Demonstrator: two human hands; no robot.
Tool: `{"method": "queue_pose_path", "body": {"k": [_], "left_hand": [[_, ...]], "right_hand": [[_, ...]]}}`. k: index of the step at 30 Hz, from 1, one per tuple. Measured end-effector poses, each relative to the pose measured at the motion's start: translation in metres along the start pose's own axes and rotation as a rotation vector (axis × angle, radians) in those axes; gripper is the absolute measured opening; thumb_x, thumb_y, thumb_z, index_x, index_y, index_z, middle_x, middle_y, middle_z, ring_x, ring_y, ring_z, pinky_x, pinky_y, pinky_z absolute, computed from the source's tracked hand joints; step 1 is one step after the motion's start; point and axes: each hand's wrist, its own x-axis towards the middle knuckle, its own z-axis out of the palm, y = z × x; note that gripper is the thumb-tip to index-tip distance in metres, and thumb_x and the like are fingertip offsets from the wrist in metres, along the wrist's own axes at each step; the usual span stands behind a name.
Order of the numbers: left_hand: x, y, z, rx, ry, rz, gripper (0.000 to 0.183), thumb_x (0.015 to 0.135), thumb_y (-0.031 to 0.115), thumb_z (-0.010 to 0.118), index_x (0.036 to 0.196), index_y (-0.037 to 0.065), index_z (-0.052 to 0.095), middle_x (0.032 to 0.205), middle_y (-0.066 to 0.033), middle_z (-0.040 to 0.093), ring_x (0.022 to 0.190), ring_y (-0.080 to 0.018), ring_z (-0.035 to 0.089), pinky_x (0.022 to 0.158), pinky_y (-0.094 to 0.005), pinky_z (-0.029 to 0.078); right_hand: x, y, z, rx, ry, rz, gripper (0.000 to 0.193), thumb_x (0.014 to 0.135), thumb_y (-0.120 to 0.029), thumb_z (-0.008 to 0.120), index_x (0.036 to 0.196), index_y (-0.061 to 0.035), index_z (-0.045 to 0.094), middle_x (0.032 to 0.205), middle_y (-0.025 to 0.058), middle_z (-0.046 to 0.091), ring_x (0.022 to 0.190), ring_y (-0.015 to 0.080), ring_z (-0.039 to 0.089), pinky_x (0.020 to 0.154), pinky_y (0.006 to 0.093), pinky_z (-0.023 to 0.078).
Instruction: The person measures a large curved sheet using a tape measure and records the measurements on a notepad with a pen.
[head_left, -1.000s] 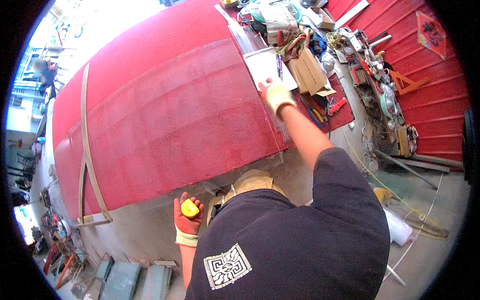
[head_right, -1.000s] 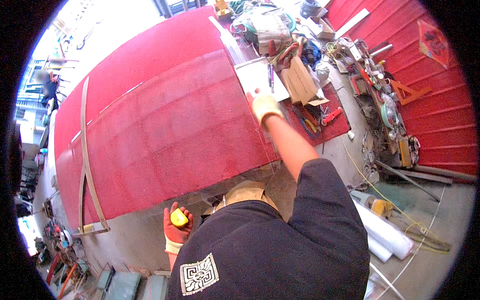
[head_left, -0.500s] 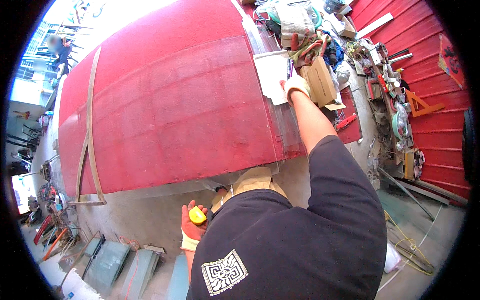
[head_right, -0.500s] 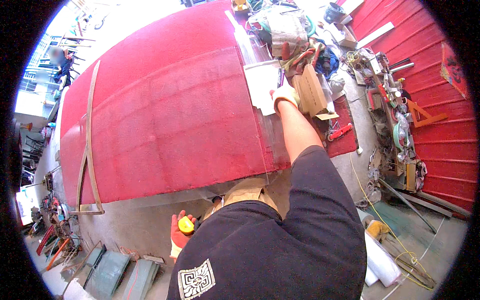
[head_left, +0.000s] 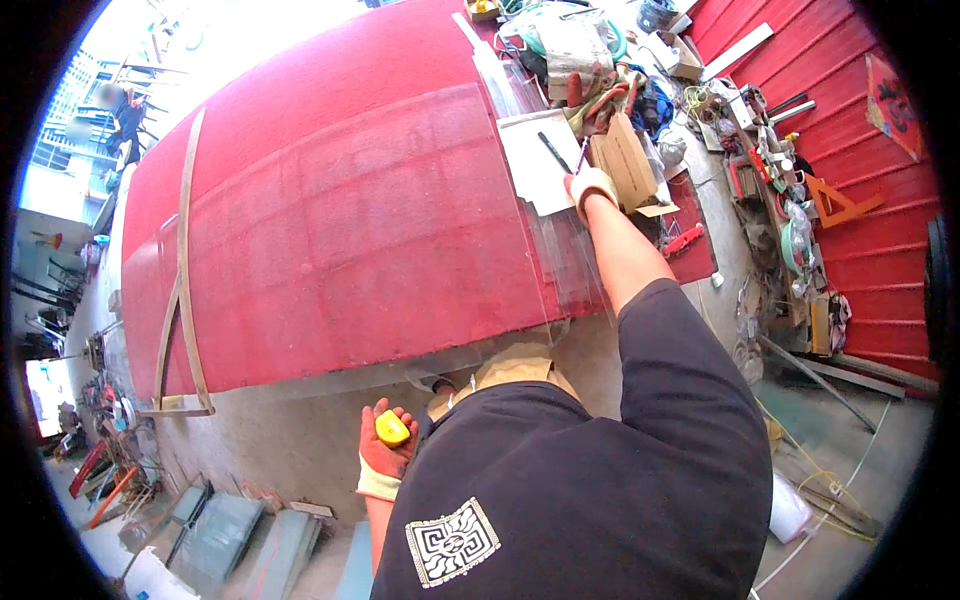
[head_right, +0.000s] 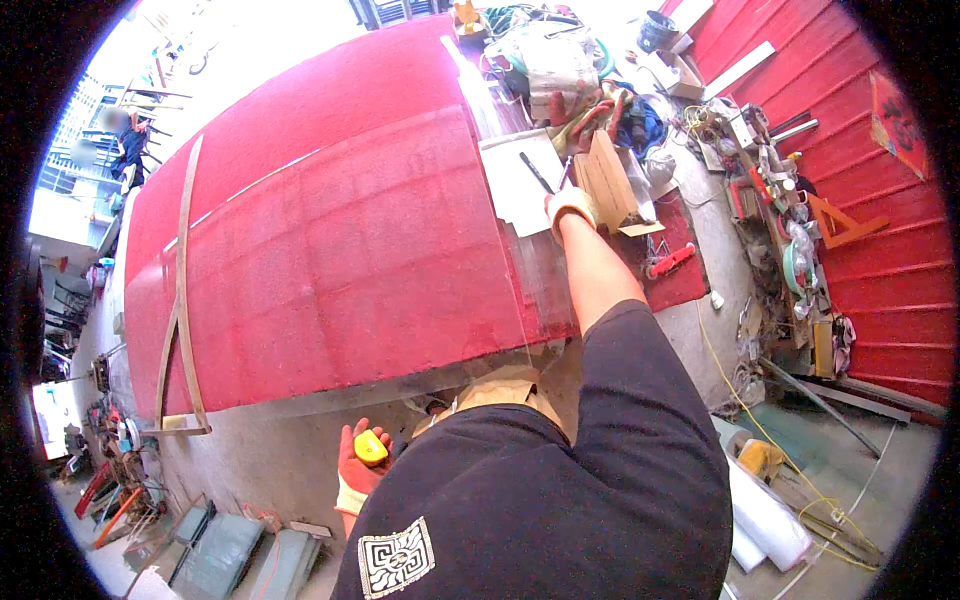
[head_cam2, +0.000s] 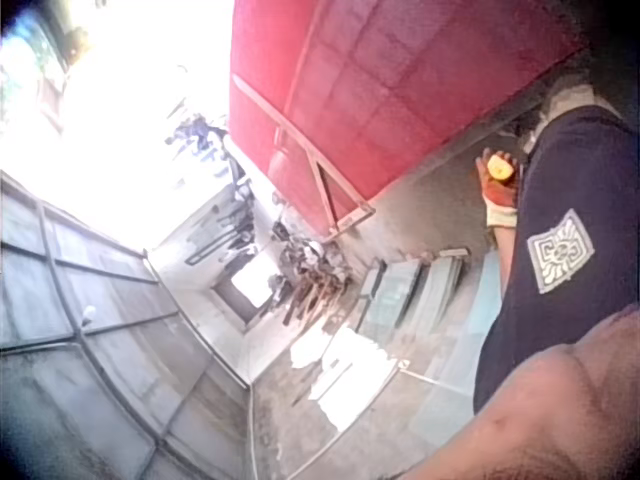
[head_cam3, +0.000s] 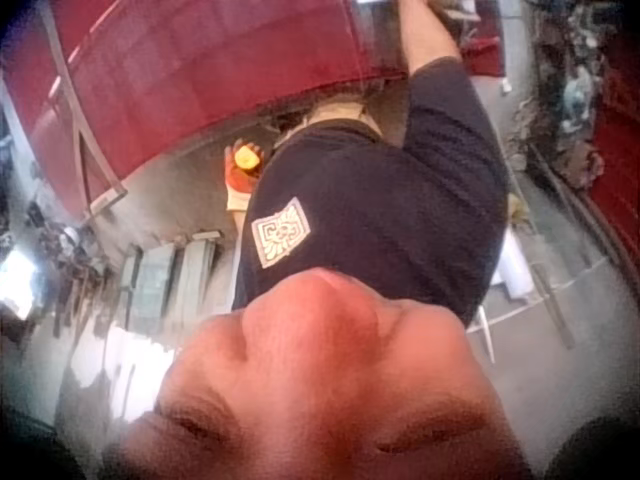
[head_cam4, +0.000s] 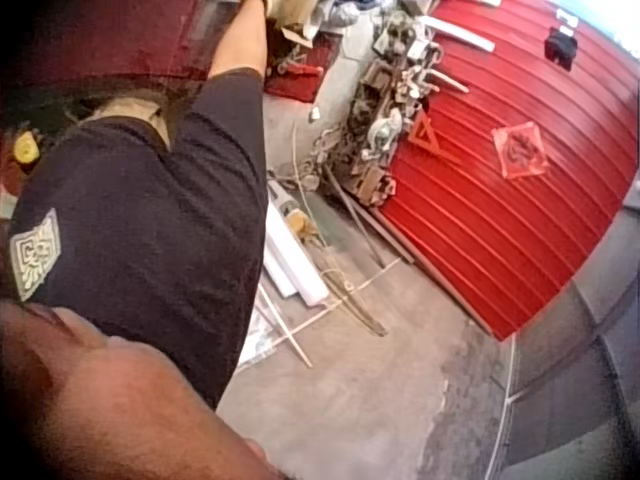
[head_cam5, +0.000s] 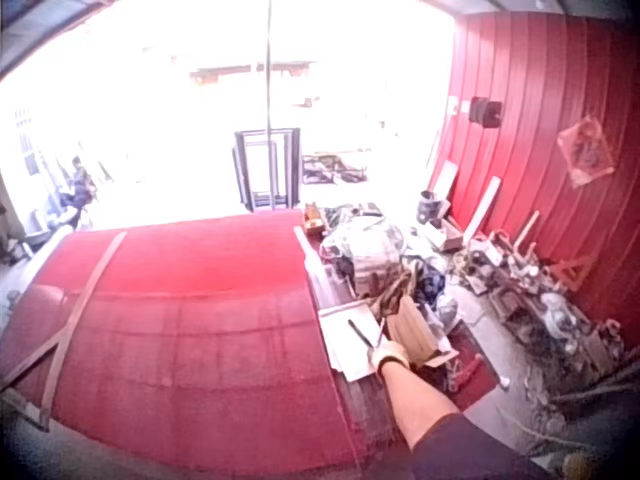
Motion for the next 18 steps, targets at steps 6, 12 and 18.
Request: {"method": "queue_pose_path", "body": {"k": [6,12,18], "left_hand": [[0.004,0.005,0.022,-0.006,-0.054,-0.074,0.049,0.113,0.053,0.060,0.148,0.019,0.062,0.114,-0.0066,0.073,0.101,-0.0237,0.073,0.092,-0.0441,0.065],[-0.019,0.023,0.029,-0.023,-0.146,0.002,0.034,0.114,0.042,0.060,0.144,0.025,0.067,0.125,-0.0057,0.075,0.117,-0.0258,0.073,0.103,-0.0536,0.062],[0.008,0.026,0.059,0.079,-0.342,-0.085,0.043,0.115,0.046,0.056,0.139,0.012,0.065,0.133,-0.0098,0.074,0.123,-0.0301,0.072,0.106,-0.0560,0.061]], "right_hand": [[0.067,0.030,0.034,-0.086,-0.104,0.001,0.053,0.100,-0.036,0.056,0.139,-0.0042,0.074,0.145,0.0240,0.071,0.136,0.0411,0.067,0.113,0.0517,0.052],[-0.004,0.026,0.054,0.845,-0.300,0.127,0.039,0.108,-0.049,0.062,0.091,-0.0151,0.068,0.075,-0.0022,0.060,0.058,0.0135,0.050,0.049,0.0370,0.039],[-0.147,0.040,0.076,1.218,-0.847,-0.090,0.029,0.108,-0.033,0.067,0.114,-0.0054,0.074,0.087,0.0009,0.074,0.066,0.0129,0.062,0.054,0.0278,0.048]]}}
